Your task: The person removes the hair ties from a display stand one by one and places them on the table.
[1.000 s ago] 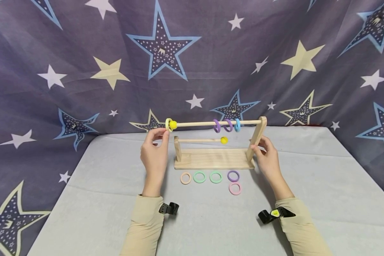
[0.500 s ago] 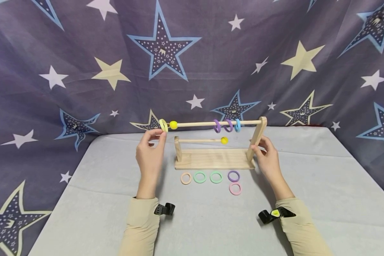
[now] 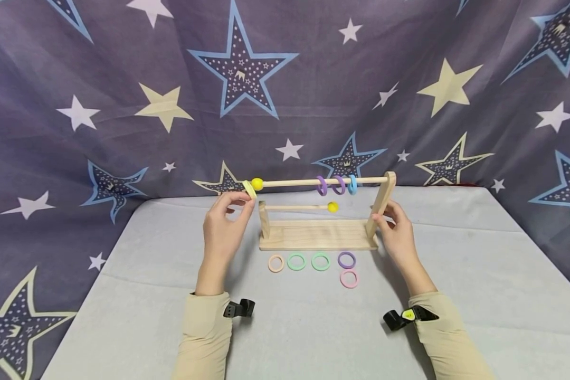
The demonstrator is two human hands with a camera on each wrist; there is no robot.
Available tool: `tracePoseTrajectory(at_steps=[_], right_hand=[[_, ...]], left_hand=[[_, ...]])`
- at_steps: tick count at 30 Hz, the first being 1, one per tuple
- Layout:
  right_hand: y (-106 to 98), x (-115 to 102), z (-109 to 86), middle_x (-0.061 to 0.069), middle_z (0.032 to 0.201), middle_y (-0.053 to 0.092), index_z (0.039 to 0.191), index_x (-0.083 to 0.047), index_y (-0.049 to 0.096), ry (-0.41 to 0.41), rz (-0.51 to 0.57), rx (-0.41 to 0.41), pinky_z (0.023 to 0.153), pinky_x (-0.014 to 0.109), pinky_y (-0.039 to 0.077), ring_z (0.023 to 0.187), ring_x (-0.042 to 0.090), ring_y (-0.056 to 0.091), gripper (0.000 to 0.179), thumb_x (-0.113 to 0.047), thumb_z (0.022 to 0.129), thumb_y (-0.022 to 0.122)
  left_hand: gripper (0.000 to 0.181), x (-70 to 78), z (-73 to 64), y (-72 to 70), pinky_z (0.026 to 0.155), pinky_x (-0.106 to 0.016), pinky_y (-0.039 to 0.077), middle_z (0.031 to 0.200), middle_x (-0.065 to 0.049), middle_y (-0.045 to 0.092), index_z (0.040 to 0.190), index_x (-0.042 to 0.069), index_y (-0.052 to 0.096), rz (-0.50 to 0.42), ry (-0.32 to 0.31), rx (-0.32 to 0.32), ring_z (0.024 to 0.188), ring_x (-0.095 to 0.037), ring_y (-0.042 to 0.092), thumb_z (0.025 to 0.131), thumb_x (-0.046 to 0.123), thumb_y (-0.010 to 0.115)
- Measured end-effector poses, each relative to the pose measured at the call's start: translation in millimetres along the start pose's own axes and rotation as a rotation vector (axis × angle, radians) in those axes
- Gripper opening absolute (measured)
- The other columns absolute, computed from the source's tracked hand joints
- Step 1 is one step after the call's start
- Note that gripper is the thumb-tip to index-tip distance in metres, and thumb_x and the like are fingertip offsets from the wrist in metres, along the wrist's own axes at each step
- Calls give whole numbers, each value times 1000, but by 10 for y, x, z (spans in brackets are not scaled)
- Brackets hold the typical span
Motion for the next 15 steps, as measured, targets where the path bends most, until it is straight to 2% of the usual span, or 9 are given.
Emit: tracePoseTrajectory(at_steps=[8, 15], right_hand=[[8, 15, 8, 22, 121, 64, 134, 3, 53, 14, 1, 1, 83, 13, 43, 102, -1, 53, 43, -9, 95, 65], [2, -280, -59, 30, 121, 61, 132, 11, 50, 25, -15, -10, 83, 12, 43, 102, 4, 54, 40, 0, 96, 62]], left_hand=[[8, 17, 12, -28, 78, -33, 47, 94, -3, 70, 95, 9, 71, -6, 83, -78, 89, -14, 62, 89, 11, 75], [8, 50, 11, -36, 78, -33, 47, 91, -2, 69, 94, 10, 71, -9, 127, -113, 87, -14, 61, 88, 10, 76]])
Point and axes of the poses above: each hand's wrist, its own z-axis towards the middle knuckle, its own y-axis out of the palm, x = y × z, the point moved 3 cm from there along z, towards the middle knuckle
